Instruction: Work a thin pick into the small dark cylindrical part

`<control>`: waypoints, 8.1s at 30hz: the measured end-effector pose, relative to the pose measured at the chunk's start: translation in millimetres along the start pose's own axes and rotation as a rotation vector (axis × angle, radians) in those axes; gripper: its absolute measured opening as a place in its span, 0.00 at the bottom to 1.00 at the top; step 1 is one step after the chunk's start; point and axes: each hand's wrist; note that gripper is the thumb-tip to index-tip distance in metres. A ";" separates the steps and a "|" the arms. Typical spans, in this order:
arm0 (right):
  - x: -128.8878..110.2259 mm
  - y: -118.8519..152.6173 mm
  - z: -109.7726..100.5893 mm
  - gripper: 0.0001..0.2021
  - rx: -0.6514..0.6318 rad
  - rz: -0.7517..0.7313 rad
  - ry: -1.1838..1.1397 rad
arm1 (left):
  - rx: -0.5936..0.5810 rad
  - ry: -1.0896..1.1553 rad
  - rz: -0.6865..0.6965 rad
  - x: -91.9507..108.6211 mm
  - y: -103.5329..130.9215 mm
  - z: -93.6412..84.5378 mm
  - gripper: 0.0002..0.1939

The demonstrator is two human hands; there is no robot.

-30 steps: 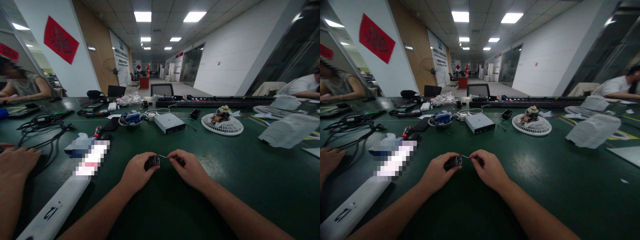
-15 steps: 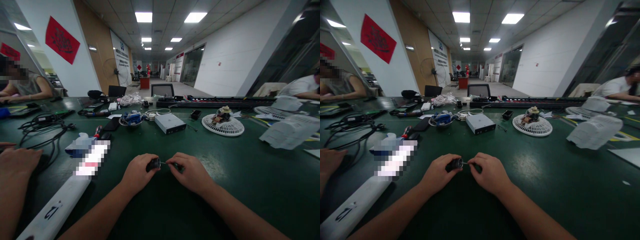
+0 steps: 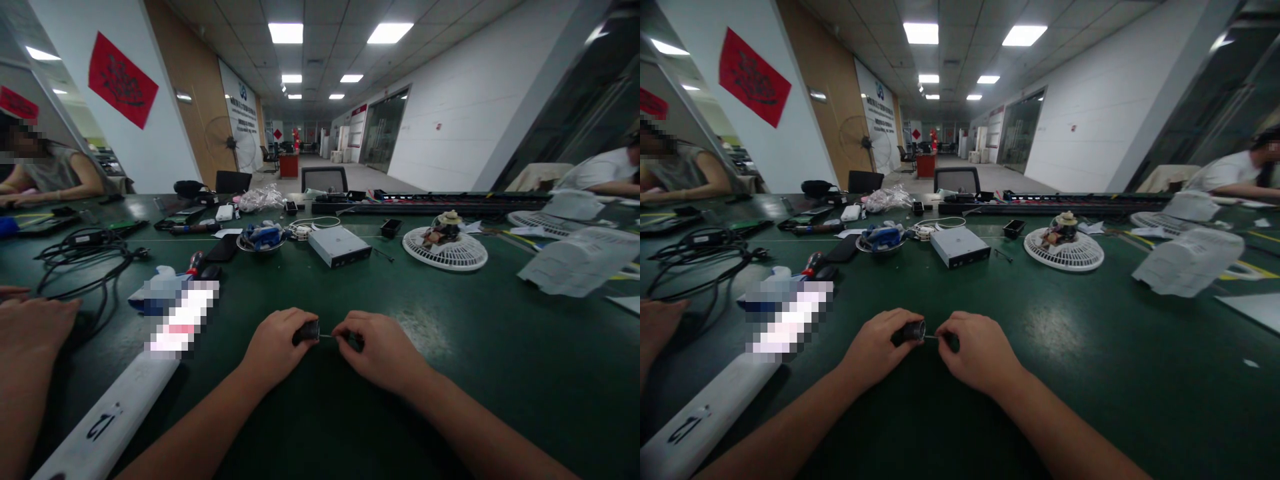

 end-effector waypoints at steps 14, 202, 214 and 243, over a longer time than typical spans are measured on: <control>1.5 -2.3 3.1 0.10 0.026 0.060 -0.103 | -0.004 0.019 0.009 1.2 -1.3 -0.9 0.17; 7.8 -8.3 23.7 0.08 -0.034 0.311 -0.473 | -0.009 0.044 -0.029 -2.4 -0.9 0.5 0.17; 4.5 -7.2 19.0 0.03 0.047 0.115 -0.445 | -0.105 0.042 0.135 4.8 0.4 -2.9 0.17; 7.7 -7.5 26.4 0.10 -0.086 0.186 -0.785 | -0.173 0.052 0.195 10.8 1.7 -5.2 0.17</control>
Point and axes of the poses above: each hand's wrist, its own y-axis away from the middle knuckle, its own z-axis out of the palm, x = y × z, and after that the axes turned 4 degrees about y, right-handed
